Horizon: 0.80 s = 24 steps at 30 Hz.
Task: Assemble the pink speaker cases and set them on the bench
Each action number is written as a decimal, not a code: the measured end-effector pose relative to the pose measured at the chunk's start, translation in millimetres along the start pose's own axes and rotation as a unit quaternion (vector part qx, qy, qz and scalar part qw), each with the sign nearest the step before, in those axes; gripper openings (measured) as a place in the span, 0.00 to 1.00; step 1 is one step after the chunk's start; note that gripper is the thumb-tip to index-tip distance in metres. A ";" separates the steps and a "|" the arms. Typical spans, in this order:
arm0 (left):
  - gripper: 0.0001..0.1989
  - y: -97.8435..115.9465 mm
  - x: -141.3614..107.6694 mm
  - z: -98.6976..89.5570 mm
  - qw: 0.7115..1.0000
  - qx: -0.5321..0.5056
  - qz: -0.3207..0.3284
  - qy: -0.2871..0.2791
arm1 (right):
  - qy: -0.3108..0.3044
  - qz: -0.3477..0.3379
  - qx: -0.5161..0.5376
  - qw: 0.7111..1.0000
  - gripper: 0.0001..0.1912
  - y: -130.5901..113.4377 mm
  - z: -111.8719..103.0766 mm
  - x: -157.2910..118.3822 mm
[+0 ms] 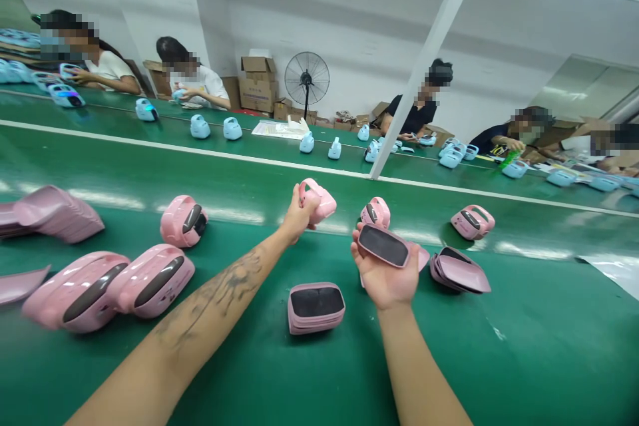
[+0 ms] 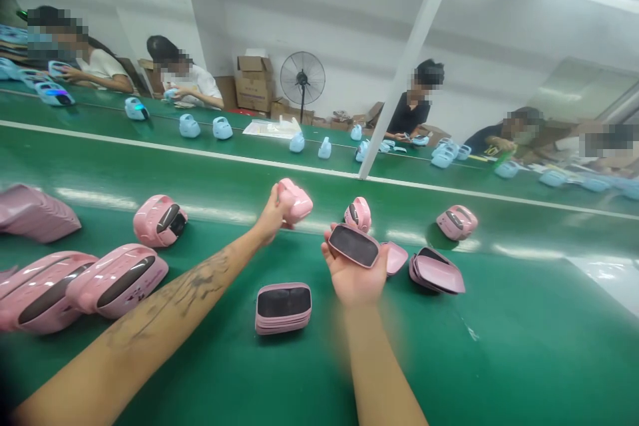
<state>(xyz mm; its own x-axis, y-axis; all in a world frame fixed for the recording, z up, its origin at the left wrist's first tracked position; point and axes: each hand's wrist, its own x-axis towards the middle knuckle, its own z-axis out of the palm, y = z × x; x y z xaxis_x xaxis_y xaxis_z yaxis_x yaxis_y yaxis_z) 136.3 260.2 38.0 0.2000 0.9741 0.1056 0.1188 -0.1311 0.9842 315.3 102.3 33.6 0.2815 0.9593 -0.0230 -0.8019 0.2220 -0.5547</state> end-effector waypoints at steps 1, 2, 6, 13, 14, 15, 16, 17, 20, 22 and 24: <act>0.52 11.3 -22.2 -11.3 1.000 -0.021 -0.015 -0.016 | -0.005 -0.027 -0.008 1.000 0.38 -1.0 10.2 -9.7; 0.51 22.3 -48.3 -22.8 0.999 -0.038 -0.025 -0.028 | -0.007 -0.055 -0.012 0.998 0.38 0.1 21.9 -21.5; 0.47 57.0 -165.9 -60.3 0.961 -0.207 -0.162 -0.085 | 0.000 -0.124 0.011 0.992 0.35 28.0 72.1 -83.0; 0.53 40.3 -302.5 -94.8 0.945 -0.249 -0.188 -0.097 | 0.077 -0.012 0.075 0.994 0.36 93.1 96.2 -151.8; 0.57 30.3 -318.0 -97.0 0.955 -0.228 -0.166 -0.087 | 0.097 0.008 0.080 0.992 0.35 98.1 92.9 -155.4; 0.60 19.9 -333.1 -99.0 0.967 -0.202 -0.139 -0.067 | 0.110 0.031 0.082 0.990 0.35 102.2 89.2 -158.8; 0.60 10.0 -347.1 -101.3 0.979 -0.164 -0.117 -0.039 | 0.115 0.055 0.082 0.988 0.34 105.7 85.5 -162.4; 0.59 1.0 -359.4 -104.3 0.989 -0.105 -0.102 -0.009 | 0.115 0.078 0.080 0.987 0.34 108.7 82.0 -166.5; 0.64 -18.4 -381.1 -117.3 0.992 0.115 -0.010 0.045 | 0.101 0.145 0.077 0.981 0.36 115.6 75.5 -180.9; 0.70 -25.9 -384.1 -125.1 0.975 0.205 0.071 0.057 | 0.085 0.176 0.074 0.978 0.37 119.1 74.6 -190.0; 0.75 -30.4 -382.8 -128.1 0.970 0.205 0.101 0.085 | 0.059 0.192 0.060 0.978 0.38 121.8 74.8 -196.2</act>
<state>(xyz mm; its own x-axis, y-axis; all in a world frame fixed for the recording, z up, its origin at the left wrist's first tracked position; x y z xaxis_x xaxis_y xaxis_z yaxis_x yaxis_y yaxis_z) -68.4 -85.1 -14.2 0.1012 0.9326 0.3465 0.4776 -0.3511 0.8054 123.0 -45.8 32.7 0.0006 0.9509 -0.3095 -0.9141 -0.1250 -0.3858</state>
